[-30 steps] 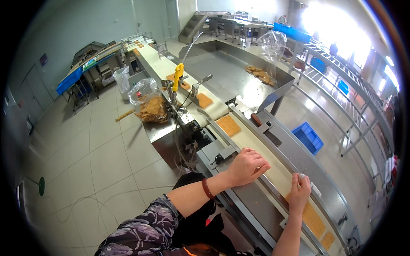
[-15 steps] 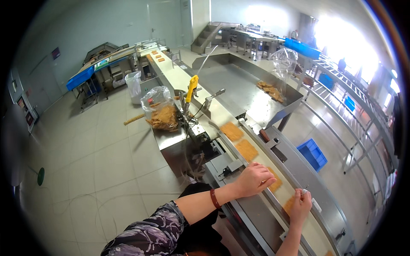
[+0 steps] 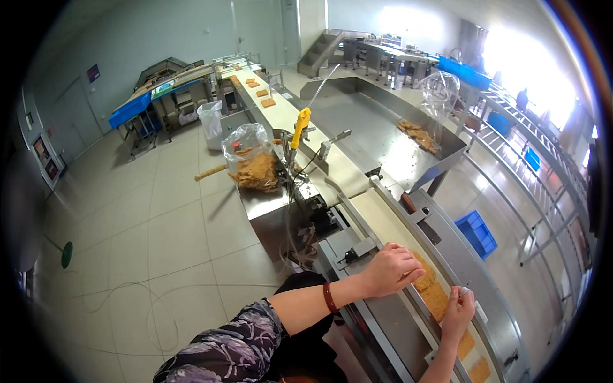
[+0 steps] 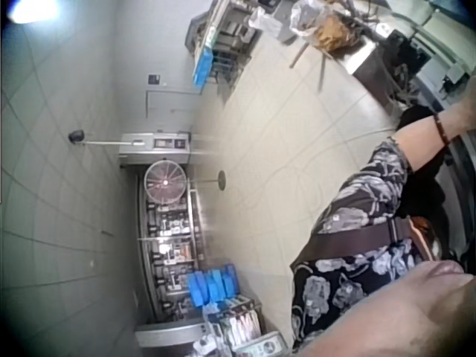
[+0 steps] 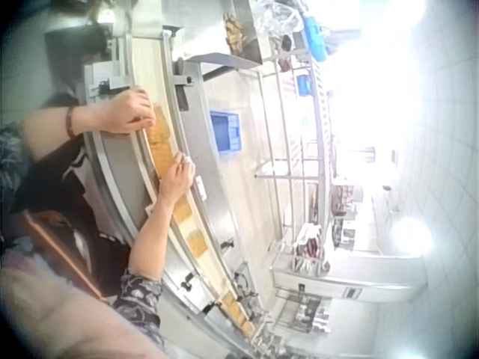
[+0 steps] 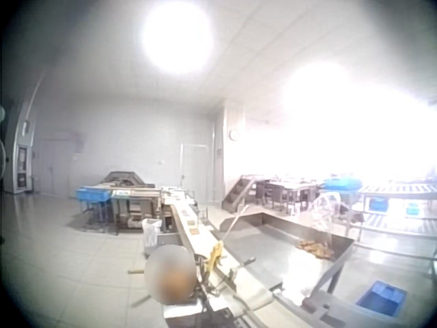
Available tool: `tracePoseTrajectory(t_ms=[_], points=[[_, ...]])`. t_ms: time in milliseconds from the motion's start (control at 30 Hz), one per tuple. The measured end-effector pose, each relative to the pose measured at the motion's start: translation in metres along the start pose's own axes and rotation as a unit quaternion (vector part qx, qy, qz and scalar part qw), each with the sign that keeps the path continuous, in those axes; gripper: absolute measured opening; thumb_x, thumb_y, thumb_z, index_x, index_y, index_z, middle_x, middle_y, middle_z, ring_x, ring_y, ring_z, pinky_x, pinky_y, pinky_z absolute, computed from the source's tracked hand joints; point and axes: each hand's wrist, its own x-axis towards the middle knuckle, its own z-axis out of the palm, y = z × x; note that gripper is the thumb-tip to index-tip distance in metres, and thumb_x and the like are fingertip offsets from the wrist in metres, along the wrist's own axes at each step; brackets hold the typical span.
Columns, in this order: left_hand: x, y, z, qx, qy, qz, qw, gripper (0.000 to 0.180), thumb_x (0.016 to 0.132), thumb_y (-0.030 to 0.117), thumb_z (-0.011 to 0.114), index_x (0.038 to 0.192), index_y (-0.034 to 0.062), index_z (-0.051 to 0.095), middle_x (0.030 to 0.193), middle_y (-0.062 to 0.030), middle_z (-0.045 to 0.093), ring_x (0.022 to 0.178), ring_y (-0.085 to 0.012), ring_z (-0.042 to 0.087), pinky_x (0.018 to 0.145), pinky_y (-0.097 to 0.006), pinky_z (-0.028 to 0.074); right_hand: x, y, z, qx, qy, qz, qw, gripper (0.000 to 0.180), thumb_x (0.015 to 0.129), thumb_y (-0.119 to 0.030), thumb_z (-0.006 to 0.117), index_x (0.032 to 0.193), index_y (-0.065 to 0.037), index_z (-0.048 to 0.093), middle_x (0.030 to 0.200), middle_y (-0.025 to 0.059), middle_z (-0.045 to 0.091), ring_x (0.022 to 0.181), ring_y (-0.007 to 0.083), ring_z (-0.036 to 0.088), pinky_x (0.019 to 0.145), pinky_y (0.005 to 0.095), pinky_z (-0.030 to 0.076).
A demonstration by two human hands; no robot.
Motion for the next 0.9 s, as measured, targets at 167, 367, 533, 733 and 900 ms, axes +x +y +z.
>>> tracePoseTrajectory(t_ms=[167,367,533,733,900], points=[[0.002,0.0,0.0,0.015,0.004,0.0,1.0,0.022,0.103,0.028,0.065,0.091,0.0111,0.073,0.084,-0.0042,0.071,0.089,-0.0233,0.069,0.095,-0.041,0.046,0.001,-0.002,0.0,-0.002,0.001,-0.018,1.0,0.017,0.102,-0.013,0.064,0.094,0.002,0.067,0.089,0.0097,0.062,0.083,0.0242,0.057,0.076,0.0362,0.046],[0.001,-0.001,0.002,0.013,0.006,-0.001,1.0,0.02,0.102,0.028,0.067,0.091,0.0115,0.073,0.084,-0.0043,0.071,0.089,-0.0232,0.069,0.095,-0.041,0.046,0.002,-0.008,-0.004,-0.008,-0.014,0.002,1.0,0.017,0.102,-0.013,0.063,0.094,0.002,0.067,0.089,0.0104,0.062,0.085,0.0251,0.059,0.078,0.0366,0.047],[0.001,0.0,0.003,0.014,0.018,0.007,1.0,0.019,0.101,0.027,0.068,0.091,0.0117,0.073,0.082,-0.0033,0.069,0.087,-0.0228,0.068,0.095,-0.041,0.046,0.001,-0.009,-0.004,-0.025,-0.02,0.009,0.999,0.017,0.102,-0.013,0.063,0.095,0.001,0.067,0.09,0.0101,0.062,0.086,0.0249,0.059,0.078,0.0364,0.047],[0.003,0.002,-0.001,0.009,-0.008,-0.011,1.0,0.022,0.101,0.029,0.067,0.089,0.0112,0.073,0.081,-0.0043,0.07,0.086,-0.0238,0.068,0.095,-0.041,0.045,0.001,-0.014,-0.004,-0.017,-0.023,0.006,1.0,0.016,0.103,-0.012,0.062,0.095,0.001,0.067,0.09,0.01,0.062,0.086,0.0248,0.058,0.078,0.0365,0.047],[0.001,0.001,0.001,0.007,0.004,0.002,1.0,0.019,0.101,0.027,0.068,0.091,0.0116,0.072,0.079,-0.0023,0.067,0.085,-0.0222,0.067,0.094,-0.04,0.046,0.001,-0.015,-0.005,-0.027,-0.023,-0.005,0.999,0.017,0.103,-0.013,0.062,0.094,0.001,0.066,0.089,0.01,0.062,0.086,0.0248,0.058,0.078,0.0368,0.047]])
